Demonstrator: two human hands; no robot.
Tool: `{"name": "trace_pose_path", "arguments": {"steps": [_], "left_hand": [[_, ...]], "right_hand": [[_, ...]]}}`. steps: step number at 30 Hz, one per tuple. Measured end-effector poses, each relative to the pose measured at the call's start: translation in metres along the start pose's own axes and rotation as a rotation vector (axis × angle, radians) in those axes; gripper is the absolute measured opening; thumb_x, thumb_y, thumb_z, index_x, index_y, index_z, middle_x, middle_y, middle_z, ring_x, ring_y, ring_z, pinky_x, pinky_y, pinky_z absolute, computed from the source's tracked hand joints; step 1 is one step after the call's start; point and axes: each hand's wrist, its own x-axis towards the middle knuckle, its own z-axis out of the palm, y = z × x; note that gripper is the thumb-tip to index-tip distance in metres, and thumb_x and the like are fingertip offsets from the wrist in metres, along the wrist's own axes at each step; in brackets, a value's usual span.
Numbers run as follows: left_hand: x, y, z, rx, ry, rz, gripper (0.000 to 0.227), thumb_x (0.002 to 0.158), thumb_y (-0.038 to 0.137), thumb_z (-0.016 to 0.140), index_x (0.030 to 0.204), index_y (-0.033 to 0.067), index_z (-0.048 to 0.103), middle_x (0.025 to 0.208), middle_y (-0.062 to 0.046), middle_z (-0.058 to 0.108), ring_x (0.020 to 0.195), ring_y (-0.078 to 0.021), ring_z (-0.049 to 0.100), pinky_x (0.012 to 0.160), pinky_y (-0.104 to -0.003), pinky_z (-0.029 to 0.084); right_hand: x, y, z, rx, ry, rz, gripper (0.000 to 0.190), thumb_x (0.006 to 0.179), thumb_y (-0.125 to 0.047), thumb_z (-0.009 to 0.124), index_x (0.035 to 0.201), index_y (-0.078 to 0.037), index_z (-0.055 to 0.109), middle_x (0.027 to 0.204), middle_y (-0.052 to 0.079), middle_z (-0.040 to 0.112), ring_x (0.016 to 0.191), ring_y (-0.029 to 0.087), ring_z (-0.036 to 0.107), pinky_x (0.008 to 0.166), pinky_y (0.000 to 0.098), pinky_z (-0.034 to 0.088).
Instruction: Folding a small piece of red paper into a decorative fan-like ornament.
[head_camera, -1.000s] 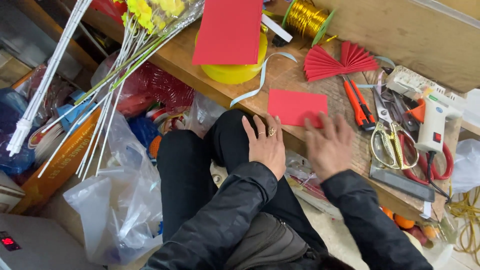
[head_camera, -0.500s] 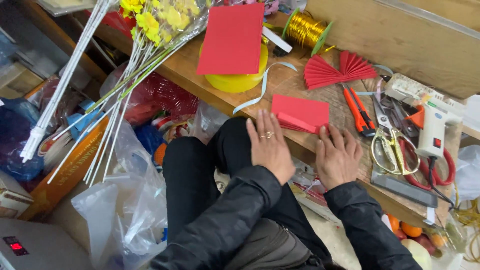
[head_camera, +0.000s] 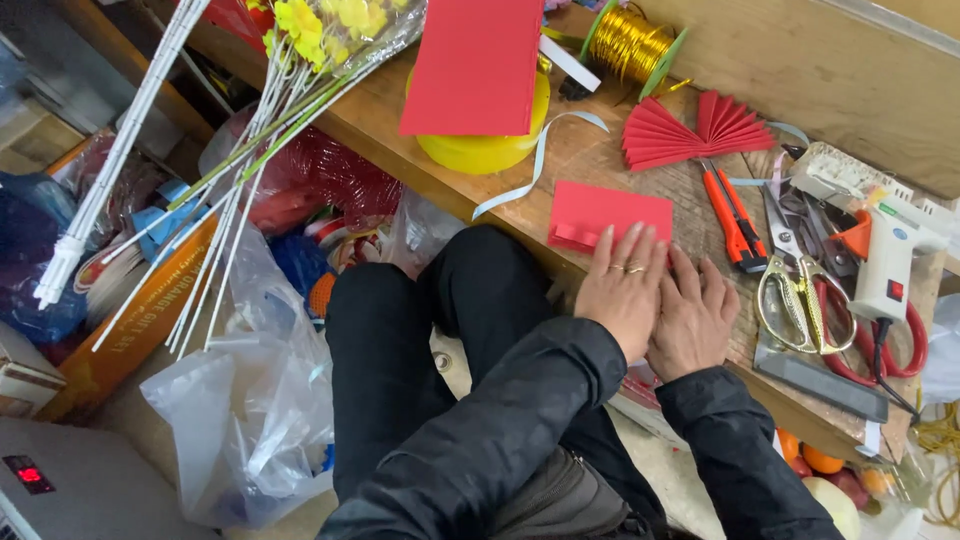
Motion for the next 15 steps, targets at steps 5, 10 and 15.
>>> {"name": "trace_pose_path", "arguments": {"steps": [5,10,15], "left_hand": [[-0.014,-0.046,0.03,0.149,-0.023,-0.086,0.066,0.103,0.018,0.041,0.165,0.0105,0.023,0.175,-0.012,0.022,0.162,-0.0373,0.016,0.131,-0.063,0.002],[-0.047,-0.078,0.01,0.136,0.019,-0.177,0.095,0.086,0.024,0.058,0.166,0.0027,0.013,0.175,-0.023,0.007,0.161,-0.0436,0.007,0.132,-0.062,-0.005],[-0.039,-0.082,0.022,0.089,-0.064,-0.187,0.107,0.078,0.03,0.063,0.165,-0.0013,0.009,0.173,-0.027,0.007,0.16,-0.0473,0.004,0.131,-0.064,-0.009]], "right_hand": [[0.001,0.001,0.003,-0.007,0.06,0.0,0.046,0.115,-0.04,0.042,0.156,-0.026,0.059,0.159,-0.002,0.051,0.148,0.034,0.041,0.122,0.0527,0.026],[-0.002,0.001,0.003,0.01,0.057,-0.001,0.047,0.115,-0.039,0.043,0.156,-0.024,0.06,0.158,0.0,0.053,0.148,0.035,0.041,0.122,0.0535,0.026],[0.003,0.016,0.014,0.003,0.042,0.041,0.052,0.111,-0.044,0.047,0.156,-0.021,0.059,0.157,0.001,0.055,0.147,0.033,0.044,0.122,0.0521,0.027]]}}
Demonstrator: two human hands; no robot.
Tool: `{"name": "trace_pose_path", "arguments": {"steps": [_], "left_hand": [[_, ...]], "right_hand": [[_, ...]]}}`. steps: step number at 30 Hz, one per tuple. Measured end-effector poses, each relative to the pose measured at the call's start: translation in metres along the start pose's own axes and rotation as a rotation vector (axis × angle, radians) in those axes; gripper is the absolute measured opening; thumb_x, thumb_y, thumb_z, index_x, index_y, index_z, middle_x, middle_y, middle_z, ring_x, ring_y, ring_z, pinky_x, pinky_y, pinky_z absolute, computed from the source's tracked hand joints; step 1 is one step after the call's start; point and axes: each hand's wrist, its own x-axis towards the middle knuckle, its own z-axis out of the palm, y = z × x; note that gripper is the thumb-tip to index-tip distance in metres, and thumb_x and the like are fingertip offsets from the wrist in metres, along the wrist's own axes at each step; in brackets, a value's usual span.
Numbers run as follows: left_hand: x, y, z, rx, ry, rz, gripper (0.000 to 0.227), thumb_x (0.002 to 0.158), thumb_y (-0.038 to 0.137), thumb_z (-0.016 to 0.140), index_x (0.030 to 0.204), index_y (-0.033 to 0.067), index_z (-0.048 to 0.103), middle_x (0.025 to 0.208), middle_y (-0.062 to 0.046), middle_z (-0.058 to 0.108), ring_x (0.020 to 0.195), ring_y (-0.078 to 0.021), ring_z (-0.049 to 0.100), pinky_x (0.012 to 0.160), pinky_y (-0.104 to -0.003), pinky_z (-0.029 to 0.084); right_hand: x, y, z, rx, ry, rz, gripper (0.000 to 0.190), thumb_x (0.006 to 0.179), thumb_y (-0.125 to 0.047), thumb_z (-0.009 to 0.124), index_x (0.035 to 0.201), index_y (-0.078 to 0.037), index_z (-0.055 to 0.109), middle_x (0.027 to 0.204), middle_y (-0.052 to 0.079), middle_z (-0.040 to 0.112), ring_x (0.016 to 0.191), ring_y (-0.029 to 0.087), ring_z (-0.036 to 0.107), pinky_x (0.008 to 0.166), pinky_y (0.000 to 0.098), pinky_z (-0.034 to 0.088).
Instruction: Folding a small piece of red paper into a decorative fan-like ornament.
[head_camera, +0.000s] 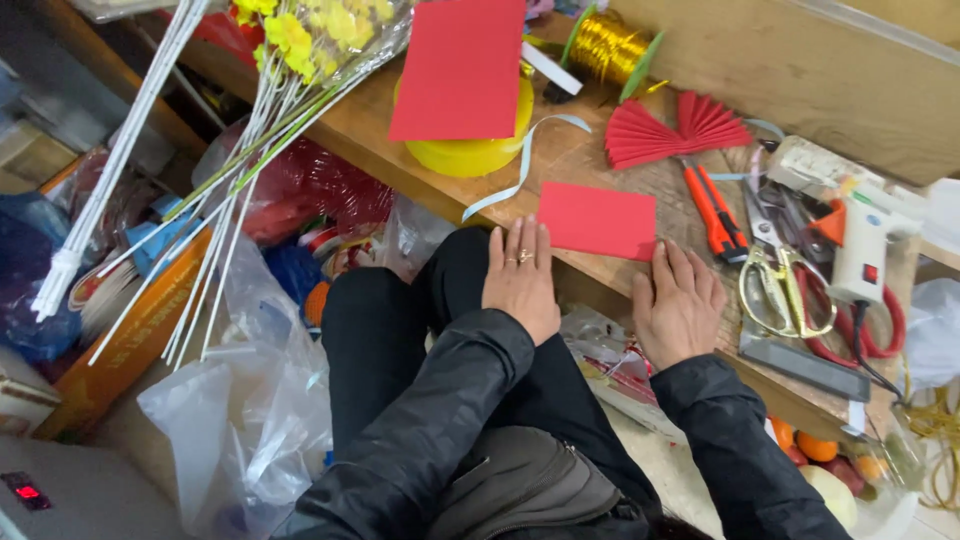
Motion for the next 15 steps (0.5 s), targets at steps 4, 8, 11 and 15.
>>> {"name": "trace_pose_path", "arguments": {"steps": [4,8,11,15], "left_hand": [[-0.009,-0.001,0.021,-0.085,0.209,-0.009,0.106,0.074,0.035,0.063,0.162,-0.0042,0.02,0.171,-0.028,0.015,0.159,-0.0486,0.009,0.131,-0.063,-0.004],[-0.016,0.004,0.053,-0.321,0.489,-0.013,0.072,0.091,0.034,0.052,0.151,-0.0039,0.044,0.164,-0.03,0.035,0.155,-0.0522,0.021,0.127,-0.067,0.007],[-0.04,0.009,0.03,-0.226,0.542,0.075,0.048,0.084,0.043,0.056,0.113,0.0049,0.061,0.141,-0.026,0.055,0.149,-0.0516,0.034,0.122,-0.068,0.022],[-0.062,0.023,0.006,-0.309,0.626,0.129,0.042,0.072,0.032,0.07,0.104,0.0067,0.068,0.132,-0.024,0.063,0.143,-0.0505,0.045,0.117,-0.067,0.031]], "right_hand": [[-0.012,0.003,-0.014,0.257,0.177,0.019,0.053,0.103,-0.029,0.066,0.149,-0.003,0.062,0.148,0.019,0.055,0.138,0.043,0.051,0.115,0.0522,0.039],[-0.034,-0.071,-0.086,1.16,-0.232,0.567,0.051,0.099,-0.036,0.069,0.139,-0.006,0.068,0.127,0.023,0.071,0.113,0.036,0.071,0.089,0.0469,0.06],[-0.033,-0.103,-0.049,1.64,-0.472,1.079,0.057,0.095,-0.036,0.076,0.134,0.004,0.065,0.111,0.029,0.073,0.087,0.039,0.071,0.068,0.0443,0.061],[0.0,-0.116,-0.07,1.589,-0.439,1.155,0.061,0.095,-0.046,0.076,0.129,0.004,0.064,0.111,0.018,0.067,0.096,0.033,0.067,0.073,0.0451,0.057]]}}
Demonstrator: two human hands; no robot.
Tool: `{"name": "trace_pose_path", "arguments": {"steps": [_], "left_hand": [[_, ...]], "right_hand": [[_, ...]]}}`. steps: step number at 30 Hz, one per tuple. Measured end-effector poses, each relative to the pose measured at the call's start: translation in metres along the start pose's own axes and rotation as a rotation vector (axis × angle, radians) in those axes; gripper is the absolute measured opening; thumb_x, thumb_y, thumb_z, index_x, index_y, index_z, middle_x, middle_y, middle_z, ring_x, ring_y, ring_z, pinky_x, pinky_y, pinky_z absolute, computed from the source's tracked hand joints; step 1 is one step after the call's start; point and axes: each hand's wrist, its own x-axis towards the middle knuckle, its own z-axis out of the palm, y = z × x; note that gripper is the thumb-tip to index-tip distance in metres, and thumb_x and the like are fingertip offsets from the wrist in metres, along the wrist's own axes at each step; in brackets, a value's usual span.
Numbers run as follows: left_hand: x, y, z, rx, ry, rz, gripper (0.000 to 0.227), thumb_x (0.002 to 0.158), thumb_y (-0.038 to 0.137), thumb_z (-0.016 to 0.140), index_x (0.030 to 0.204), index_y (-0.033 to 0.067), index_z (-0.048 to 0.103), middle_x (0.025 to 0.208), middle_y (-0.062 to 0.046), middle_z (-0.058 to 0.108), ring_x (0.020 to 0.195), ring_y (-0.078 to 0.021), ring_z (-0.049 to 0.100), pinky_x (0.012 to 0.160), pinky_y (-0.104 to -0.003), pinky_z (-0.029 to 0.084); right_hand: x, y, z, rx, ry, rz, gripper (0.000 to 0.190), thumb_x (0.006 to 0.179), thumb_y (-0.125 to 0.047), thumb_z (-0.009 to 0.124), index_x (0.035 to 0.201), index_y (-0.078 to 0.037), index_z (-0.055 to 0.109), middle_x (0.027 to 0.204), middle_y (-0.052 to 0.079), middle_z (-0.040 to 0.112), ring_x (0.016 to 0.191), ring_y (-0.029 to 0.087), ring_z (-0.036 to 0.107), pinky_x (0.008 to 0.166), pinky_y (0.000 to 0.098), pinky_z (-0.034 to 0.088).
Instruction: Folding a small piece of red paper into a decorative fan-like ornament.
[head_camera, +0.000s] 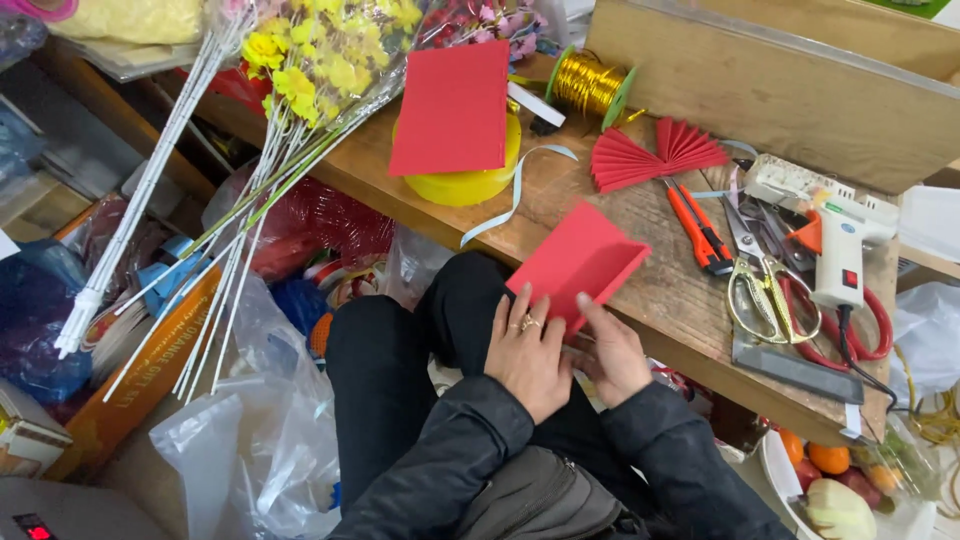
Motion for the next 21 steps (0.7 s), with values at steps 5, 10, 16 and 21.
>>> {"name": "trace_pose_path", "arguments": {"steps": [5,10,16,21], "left_hand": [[0.016,0.007,-0.034,-0.1,0.142,-0.019,0.045,0.081,0.031,0.073,0.12,0.0088,0.072,0.133,-0.019,0.065,0.138,-0.0442,0.053,0.118,-0.062,0.036],[0.074,0.016,-0.09,-0.162,0.268,-0.003,0.061,0.086,0.026,0.077,0.141,0.0062,0.061,0.146,-0.022,0.053,0.14,-0.0488,0.05,0.116,-0.063,0.04],[0.106,-0.002,-0.056,0.044,0.293,0.25,0.053,0.095,0.028,0.07,0.145,0.0135,0.061,0.141,-0.017,0.058,0.143,-0.0423,0.051,0.118,-0.059,0.042],[0.086,-0.045,0.035,0.096,0.219,0.362,0.034,0.101,0.025,0.062,0.133,0.0157,0.067,0.114,-0.007,0.065,0.129,-0.0302,0.06,0.113,-0.05,0.046]], "right_hand": [[0.033,0.022,-0.009,-0.073,0.124,-0.242,0.028,0.085,-0.03,0.091,0.094,-0.008,0.076,0.074,0.012,0.071,0.052,0.021,0.069,0.042,0.0276,0.052],[0.031,-0.039,-0.046,-0.686,0.127,-1.069,0.021,0.08,-0.018,0.092,0.099,-0.017,0.084,0.083,0.007,0.075,0.075,0.021,0.068,0.065,0.0329,0.054],[0.056,-0.083,-0.058,-1.191,0.309,-1.814,0.023,0.085,-0.02,0.087,0.103,-0.034,0.085,0.093,-0.006,0.064,0.085,0.022,0.059,0.077,0.0361,0.048],[0.076,-0.077,-0.059,-1.241,0.319,-1.907,0.021,0.085,-0.016,0.085,0.101,-0.03,0.085,0.093,-0.005,0.062,0.085,0.021,0.056,0.077,0.0357,0.047]]}}
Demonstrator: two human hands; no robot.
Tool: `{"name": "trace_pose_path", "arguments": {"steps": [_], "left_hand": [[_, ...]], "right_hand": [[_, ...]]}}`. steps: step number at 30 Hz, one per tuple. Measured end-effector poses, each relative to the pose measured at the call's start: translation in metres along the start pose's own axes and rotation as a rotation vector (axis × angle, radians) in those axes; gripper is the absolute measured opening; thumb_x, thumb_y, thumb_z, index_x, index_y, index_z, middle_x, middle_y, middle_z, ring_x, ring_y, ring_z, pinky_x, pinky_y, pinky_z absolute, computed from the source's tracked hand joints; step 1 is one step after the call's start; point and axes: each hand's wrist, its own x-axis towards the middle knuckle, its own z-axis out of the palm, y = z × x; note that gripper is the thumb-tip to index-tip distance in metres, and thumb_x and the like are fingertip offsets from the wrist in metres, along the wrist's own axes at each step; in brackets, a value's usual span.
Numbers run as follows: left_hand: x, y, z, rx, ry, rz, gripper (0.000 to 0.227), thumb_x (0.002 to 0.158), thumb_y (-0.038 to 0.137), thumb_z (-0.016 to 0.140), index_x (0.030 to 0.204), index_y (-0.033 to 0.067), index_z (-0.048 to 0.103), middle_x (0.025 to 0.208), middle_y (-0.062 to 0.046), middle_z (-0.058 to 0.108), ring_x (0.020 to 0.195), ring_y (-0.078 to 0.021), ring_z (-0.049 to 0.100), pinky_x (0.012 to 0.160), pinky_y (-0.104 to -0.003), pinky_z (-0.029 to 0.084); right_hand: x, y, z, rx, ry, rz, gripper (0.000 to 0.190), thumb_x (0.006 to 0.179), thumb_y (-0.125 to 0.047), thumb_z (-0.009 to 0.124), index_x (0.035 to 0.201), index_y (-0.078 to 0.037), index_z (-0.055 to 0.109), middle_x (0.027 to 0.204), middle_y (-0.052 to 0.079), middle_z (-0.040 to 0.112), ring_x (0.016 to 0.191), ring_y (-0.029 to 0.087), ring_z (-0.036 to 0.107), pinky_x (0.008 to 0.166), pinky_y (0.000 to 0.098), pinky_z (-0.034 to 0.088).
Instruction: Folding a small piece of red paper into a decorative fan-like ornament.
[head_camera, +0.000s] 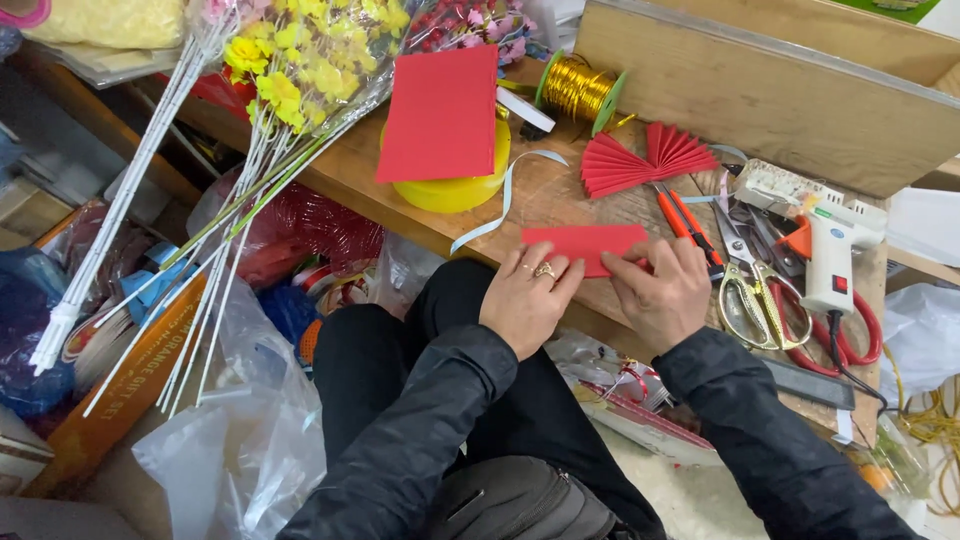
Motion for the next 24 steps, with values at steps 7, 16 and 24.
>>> {"name": "trace_pose_path", "arguments": {"steps": [7,16,24], "left_hand": [[-0.034,-0.008,0.025,-0.091,-0.031,0.032,0.028,0.109,0.027,0.054,0.125,0.0091,0.068,0.1,-0.008,0.059,0.103,-0.0301,0.06,0.093,-0.047,0.047],[-0.02,-0.013,0.018,-0.537,-0.256,-0.243,0.025,0.111,0.03,0.052,0.113,0.0182,0.074,0.089,-0.003,0.054,0.079,-0.0298,0.052,0.077,-0.038,0.044],[-0.022,-0.033,0.04,-0.515,-0.46,-0.409,0.022,0.102,0.043,0.059,0.117,0.0463,0.074,0.093,0.009,0.064,0.09,-0.0174,0.066,0.084,-0.032,0.054]], "right_hand": [[-0.022,-0.002,0.002,0.235,-0.217,0.018,0.022,0.091,-0.028,0.082,0.113,-0.024,0.082,0.108,0.002,0.065,0.096,0.028,0.062,0.086,0.04,0.051],[-0.05,0.029,0.023,0.476,-0.451,0.328,0.013,0.097,-0.029,0.076,0.108,-0.025,0.082,0.102,0.0,0.07,0.098,0.028,0.066,0.087,0.041,0.052],[-0.024,0.034,0.033,0.619,-0.632,0.666,0.019,0.093,-0.027,0.08,0.11,-0.019,0.082,0.104,0.012,0.078,0.104,0.033,0.072,0.092,0.0476,0.055]]}}
